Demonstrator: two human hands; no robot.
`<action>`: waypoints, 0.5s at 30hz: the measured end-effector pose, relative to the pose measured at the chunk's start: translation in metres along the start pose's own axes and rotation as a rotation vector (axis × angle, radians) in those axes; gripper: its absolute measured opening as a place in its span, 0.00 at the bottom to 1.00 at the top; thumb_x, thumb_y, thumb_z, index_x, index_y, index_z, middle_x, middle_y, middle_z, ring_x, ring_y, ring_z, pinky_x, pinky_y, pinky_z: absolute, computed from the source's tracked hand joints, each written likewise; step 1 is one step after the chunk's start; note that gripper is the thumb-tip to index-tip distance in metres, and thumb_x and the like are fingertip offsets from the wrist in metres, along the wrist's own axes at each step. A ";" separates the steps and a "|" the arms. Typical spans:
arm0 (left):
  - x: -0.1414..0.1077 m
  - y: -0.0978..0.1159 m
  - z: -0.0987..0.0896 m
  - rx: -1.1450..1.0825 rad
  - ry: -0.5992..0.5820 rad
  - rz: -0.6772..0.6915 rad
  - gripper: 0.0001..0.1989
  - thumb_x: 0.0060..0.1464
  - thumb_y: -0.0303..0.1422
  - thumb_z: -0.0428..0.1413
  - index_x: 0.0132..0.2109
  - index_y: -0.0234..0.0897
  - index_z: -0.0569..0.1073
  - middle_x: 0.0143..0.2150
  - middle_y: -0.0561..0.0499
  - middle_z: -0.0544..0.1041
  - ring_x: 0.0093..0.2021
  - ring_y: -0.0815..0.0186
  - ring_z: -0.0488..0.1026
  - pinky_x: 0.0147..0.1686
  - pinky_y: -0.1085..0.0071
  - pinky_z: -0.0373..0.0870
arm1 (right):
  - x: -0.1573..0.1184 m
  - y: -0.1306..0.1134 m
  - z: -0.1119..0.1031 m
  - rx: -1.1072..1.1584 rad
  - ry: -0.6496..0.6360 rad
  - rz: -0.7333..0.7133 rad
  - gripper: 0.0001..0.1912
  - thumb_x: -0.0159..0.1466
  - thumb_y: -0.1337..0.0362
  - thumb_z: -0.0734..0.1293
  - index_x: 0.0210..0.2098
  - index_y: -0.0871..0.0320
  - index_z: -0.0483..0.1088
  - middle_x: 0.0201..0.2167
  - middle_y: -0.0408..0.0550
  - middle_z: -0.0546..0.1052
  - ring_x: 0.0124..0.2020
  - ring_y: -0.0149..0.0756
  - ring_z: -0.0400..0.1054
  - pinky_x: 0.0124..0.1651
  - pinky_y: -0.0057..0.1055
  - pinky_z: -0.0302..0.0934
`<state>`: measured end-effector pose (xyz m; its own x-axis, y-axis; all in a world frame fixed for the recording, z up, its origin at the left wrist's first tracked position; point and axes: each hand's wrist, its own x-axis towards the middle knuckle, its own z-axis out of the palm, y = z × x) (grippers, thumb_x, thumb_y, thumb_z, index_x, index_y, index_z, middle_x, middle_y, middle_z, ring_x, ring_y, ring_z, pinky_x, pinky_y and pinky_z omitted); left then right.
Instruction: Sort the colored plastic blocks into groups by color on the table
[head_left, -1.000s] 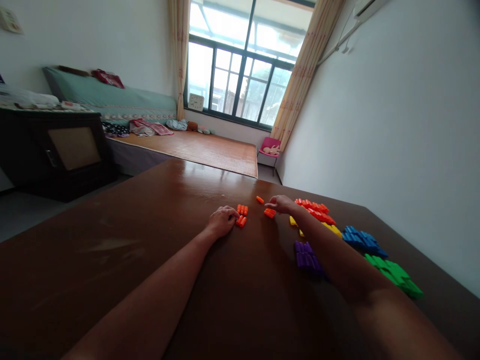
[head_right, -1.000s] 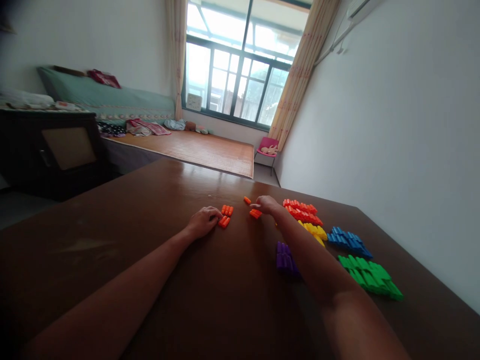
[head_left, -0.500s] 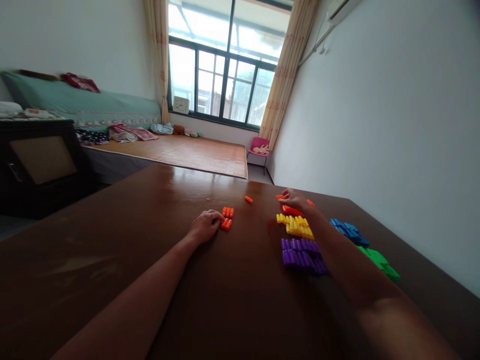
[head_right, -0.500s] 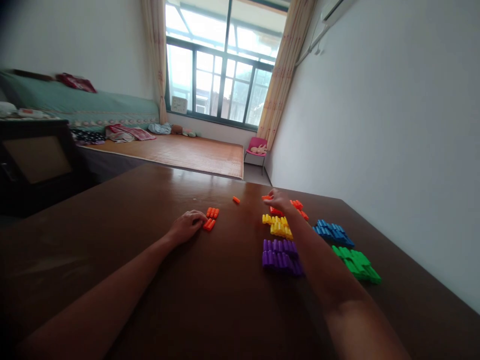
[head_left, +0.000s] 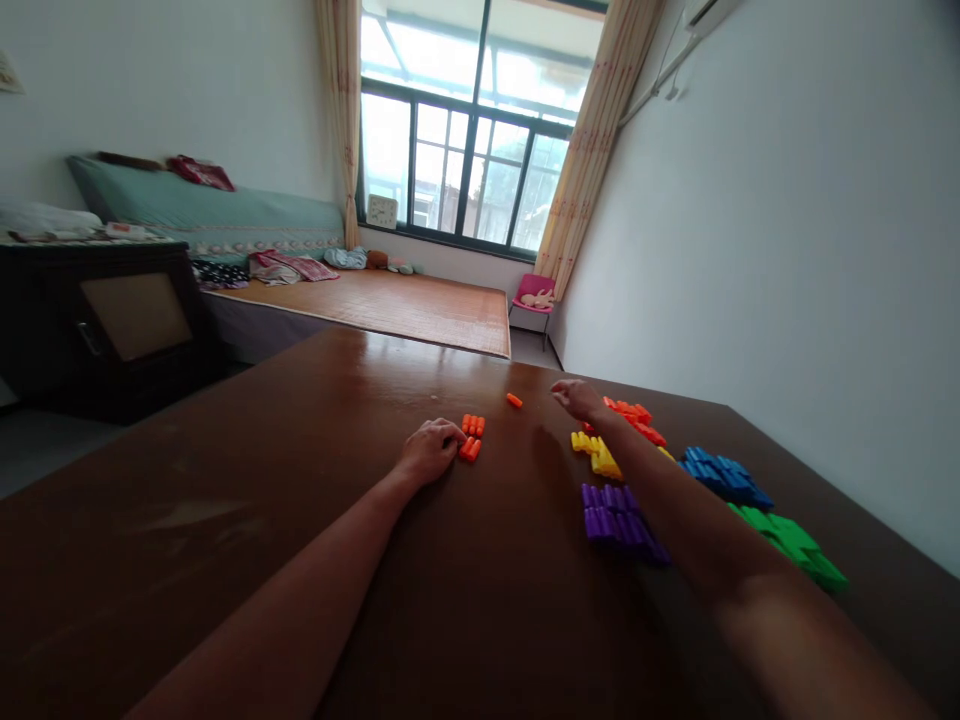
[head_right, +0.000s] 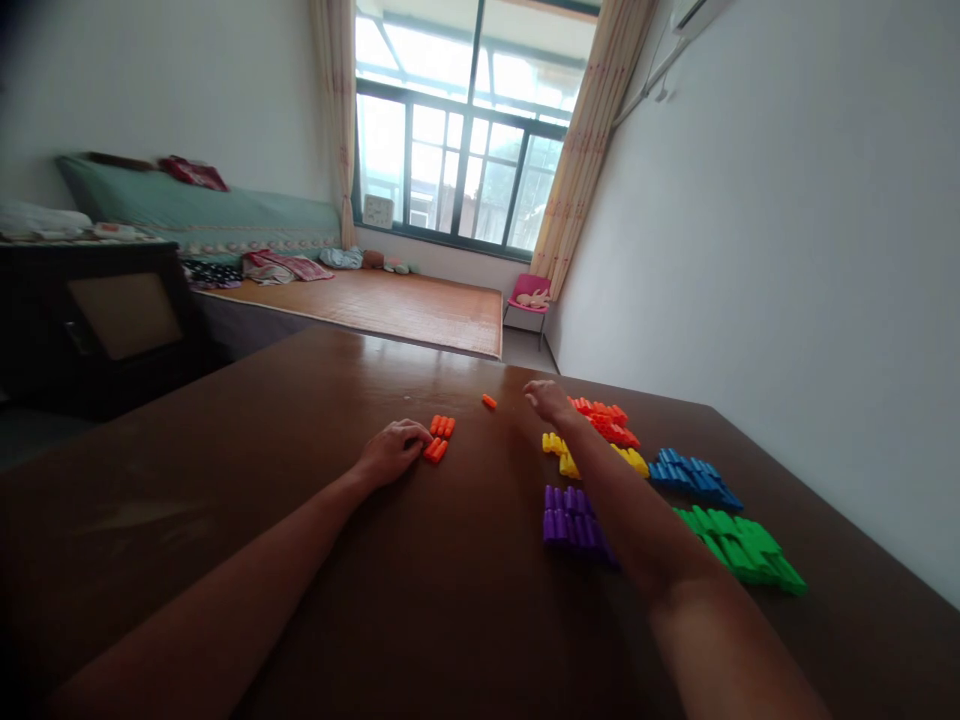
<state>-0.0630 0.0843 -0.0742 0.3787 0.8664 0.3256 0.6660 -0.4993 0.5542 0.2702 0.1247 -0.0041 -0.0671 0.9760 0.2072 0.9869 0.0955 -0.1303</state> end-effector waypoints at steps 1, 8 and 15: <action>0.000 -0.001 0.001 -0.006 0.004 0.005 0.12 0.56 0.30 0.52 0.39 0.44 0.80 0.46 0.52 0.79 0.47 0.62 0.72 0.48 0.68 0.68 | 0.009 -0.014 0.010 -0.007 -0.040 -0.021 0.12 0.67 0.65 0.64 0.48 0.57 0.74 0.49 0.51 0.77 0.49 0.38 0.71 0.55 0.35 0.64; -0.001 -0.002 0.002 -0.036 0.024 0.016 0.11 0.56 0.31 0.52 0.39 0.45 0.80 0.45 0.53 0.79 0.47 0.62 0.73 0.49 0.68 0.67 | 0.033 -0.071 0.052 -0.029 -0.120 -0.016 0.14 0.64 0.67 0.65 0.48 0.56 0.75 0.46 0.52 0.79 0.48 0.41 0.73 0.48 0.27 0.63; -0.001 0.000 -0.001 -0.023 -0.003 0.010 0.11 0.56 0.31 0.52 0.38 0.46 0.80 0.46 0.54 0.79 0.48 0.62 0.72 0.48 0.68 0.68 | 0.030 -0.011 0.003 0.054 -0.200 0.105 0.10 0.55 0.68 0.73 0.38 0.58 0.77 0.39 0.48 0.81 0.39 0.35 0.74 0.40 0.24 0.63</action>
<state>-0.0638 0.0835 -0.0740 0.3869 0.8613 0.3293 0.6474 -0.5080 0.5681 0.2569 0.1530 0.0010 0.0024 1.0000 -0.0057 0.9810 -0.0035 -0.1939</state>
